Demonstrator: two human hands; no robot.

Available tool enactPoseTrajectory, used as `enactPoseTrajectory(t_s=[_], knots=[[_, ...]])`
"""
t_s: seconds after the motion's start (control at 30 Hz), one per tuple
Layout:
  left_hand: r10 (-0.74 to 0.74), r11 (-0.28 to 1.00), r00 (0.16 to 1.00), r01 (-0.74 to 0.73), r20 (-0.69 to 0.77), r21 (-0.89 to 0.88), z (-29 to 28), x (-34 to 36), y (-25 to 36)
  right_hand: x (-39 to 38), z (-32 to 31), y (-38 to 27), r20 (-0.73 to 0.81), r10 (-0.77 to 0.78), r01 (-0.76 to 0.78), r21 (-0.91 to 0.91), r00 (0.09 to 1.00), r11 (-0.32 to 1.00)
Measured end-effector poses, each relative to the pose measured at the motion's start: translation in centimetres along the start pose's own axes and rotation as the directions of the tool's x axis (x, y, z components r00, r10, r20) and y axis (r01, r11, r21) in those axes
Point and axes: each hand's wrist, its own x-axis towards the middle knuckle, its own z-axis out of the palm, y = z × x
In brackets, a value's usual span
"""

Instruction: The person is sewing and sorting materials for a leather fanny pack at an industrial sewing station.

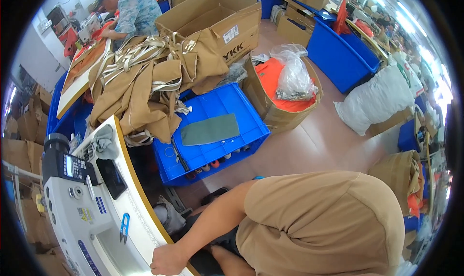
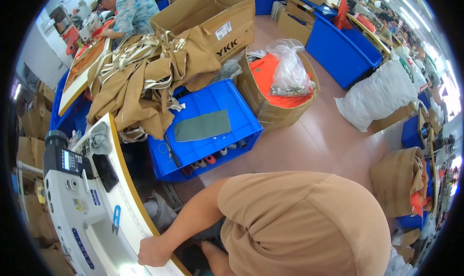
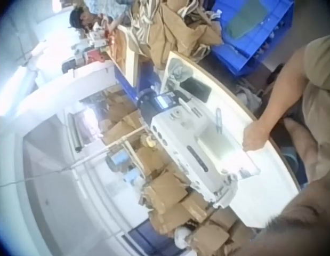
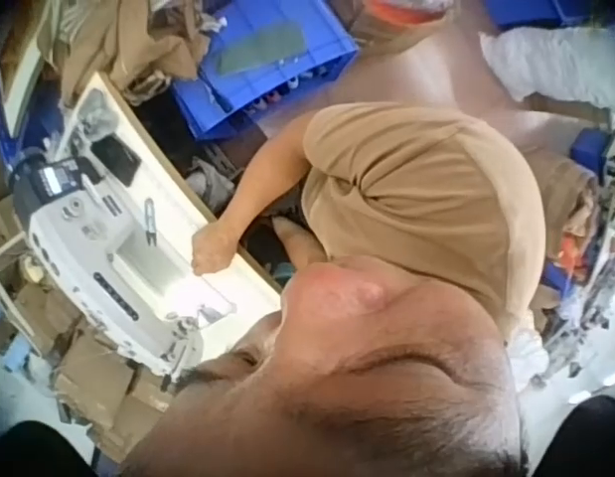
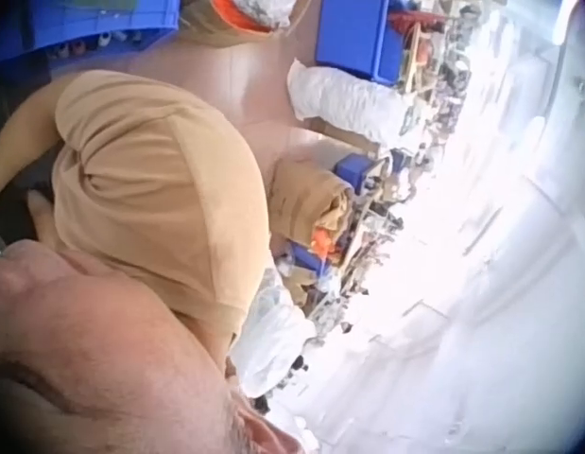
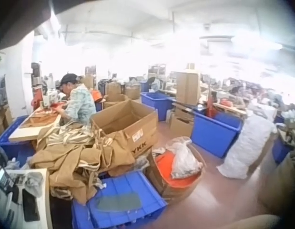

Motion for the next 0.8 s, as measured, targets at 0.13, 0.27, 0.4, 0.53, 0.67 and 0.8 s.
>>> enactPoseTrajectory(t_s=[0.13,0.27,0.4,0.53,0.67,0.8], knots=[[0.015,0.999,1.000,-0.015,0.015,0.040,0.3,-0.1,0.5,-0.1,0.2,0.0,-0.032,-0.016,0.015,-0.008,0.999,1.000],[0.019,0.998,1.000,-0.020,0.021,0.060,0.3,-0.2,0.6,-0.2,0.1,0.1,-0.035,-0.018,0.018,0.020,0.999,1.000],[0.022,0.997,0.999,-0.023,0.025,0.068,0.3,-0.3,0.6,-0.1,-0.3,0.0,0.029,-0.005,0.004,0.017,1.000,1.000],[0.027,0.997,0.999,-0.030,0.036,0.074,0.2,-0.5,0.6,-0.1,-0.8,-0.1,0.058,0.004,-0.006,0.026,0.998,1.000],[0.034,0.996,0.999,-0.037,0.038,0.077,-0.1,-0.8,0.7,-0.2,-0.9,-0.1,0.107,0.005,-0.009,0.031,0.994,0.999],[0.046,0.996,0.998,-0.049,0.037,0.079,-0.4,-1.0,0.8,0.0,-0.6,0.0,0.094,0.010,-0.016,0.065,0.995,0.998]])
